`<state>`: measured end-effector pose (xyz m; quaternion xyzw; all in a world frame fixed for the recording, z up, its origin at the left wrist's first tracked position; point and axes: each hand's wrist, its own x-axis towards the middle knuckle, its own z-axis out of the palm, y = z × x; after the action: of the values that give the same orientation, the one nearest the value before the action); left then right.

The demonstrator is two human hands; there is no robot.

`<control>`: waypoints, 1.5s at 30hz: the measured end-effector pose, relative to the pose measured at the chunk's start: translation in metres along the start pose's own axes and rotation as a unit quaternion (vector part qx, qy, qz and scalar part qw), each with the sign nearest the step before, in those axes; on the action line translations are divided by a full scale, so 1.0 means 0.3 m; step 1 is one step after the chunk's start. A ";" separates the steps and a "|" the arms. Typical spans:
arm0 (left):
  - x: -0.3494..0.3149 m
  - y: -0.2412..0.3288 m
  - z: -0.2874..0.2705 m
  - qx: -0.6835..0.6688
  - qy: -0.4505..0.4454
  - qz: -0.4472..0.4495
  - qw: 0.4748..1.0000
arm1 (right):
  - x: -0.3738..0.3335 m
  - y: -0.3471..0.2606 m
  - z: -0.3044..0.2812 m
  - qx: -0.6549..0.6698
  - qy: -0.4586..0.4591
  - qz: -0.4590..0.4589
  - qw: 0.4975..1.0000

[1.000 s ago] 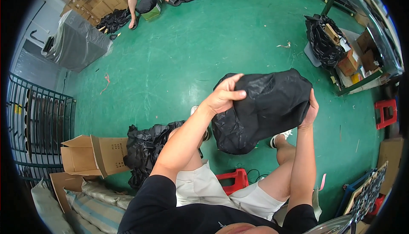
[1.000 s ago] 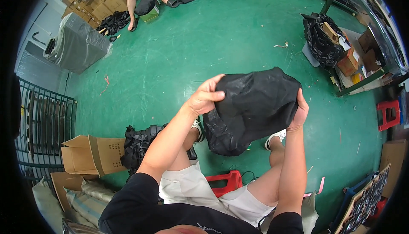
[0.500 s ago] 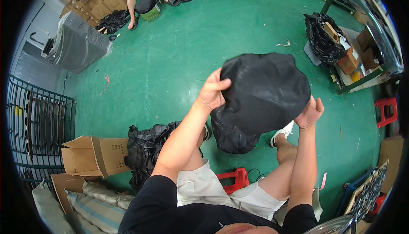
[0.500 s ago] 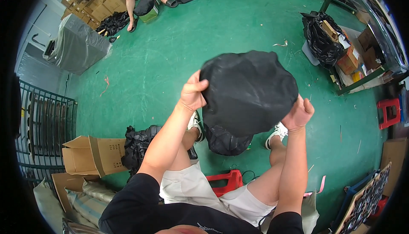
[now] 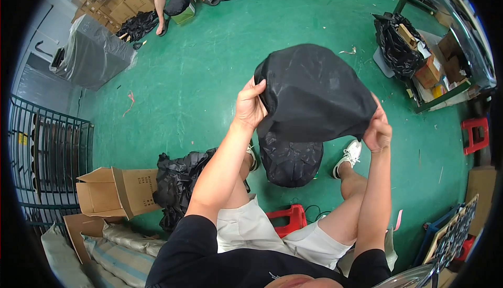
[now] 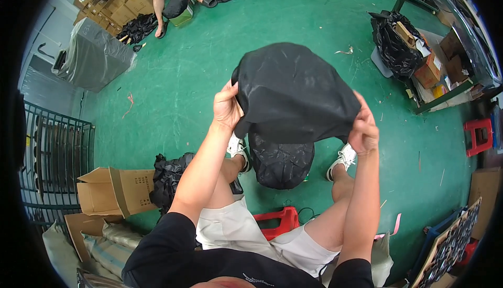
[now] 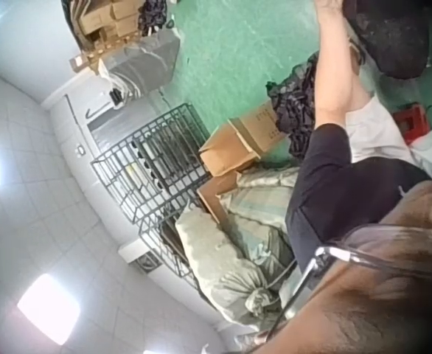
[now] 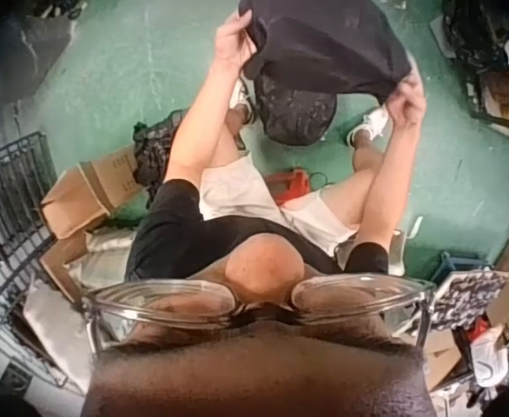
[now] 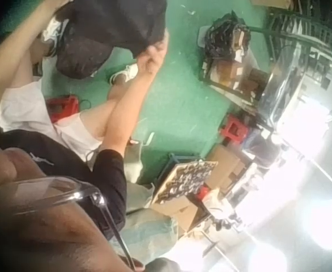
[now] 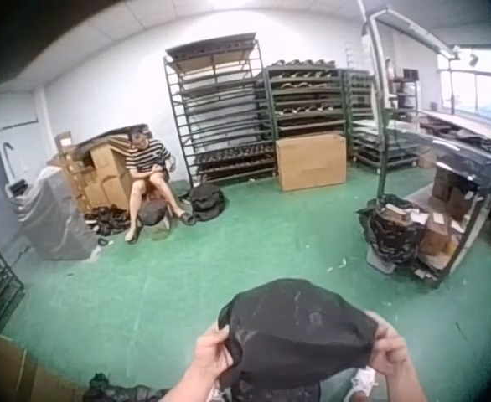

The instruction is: Inspecting and smoothing out individual black fabric covers or bags.

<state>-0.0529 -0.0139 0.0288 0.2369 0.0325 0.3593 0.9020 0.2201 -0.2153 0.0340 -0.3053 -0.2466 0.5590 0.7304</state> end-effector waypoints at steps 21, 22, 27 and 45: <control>0.006 0.027 0.020 -0.113 0.028 -0.004 0.993 | -0.005 0.102 -0.130 0.152 0.013 0.030 0.988; 0.000 0.020 0.026 -0.123 0.023 0.000 0.992 | -0.006 0.109 -0.114 0.153 0.013 0.030 0.988; 0.005 -0.048 0.057 0.023 0.056 -0.097 0.993 | 0.012 0.135 -0.087 0.166 0.072 0.025 0.983; -0.008 -0.035 0.073 -0.106 0.030 -0.060 0.992 | 0.061 0.081 0.042 0.158 0.068 -0.011 0.985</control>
<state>-0.0429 -0.0309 0.0434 0.1262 0.0357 0.3130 0.9406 0.1997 -0.1910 0.0254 -0.2209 -0.1087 0.5610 0.7904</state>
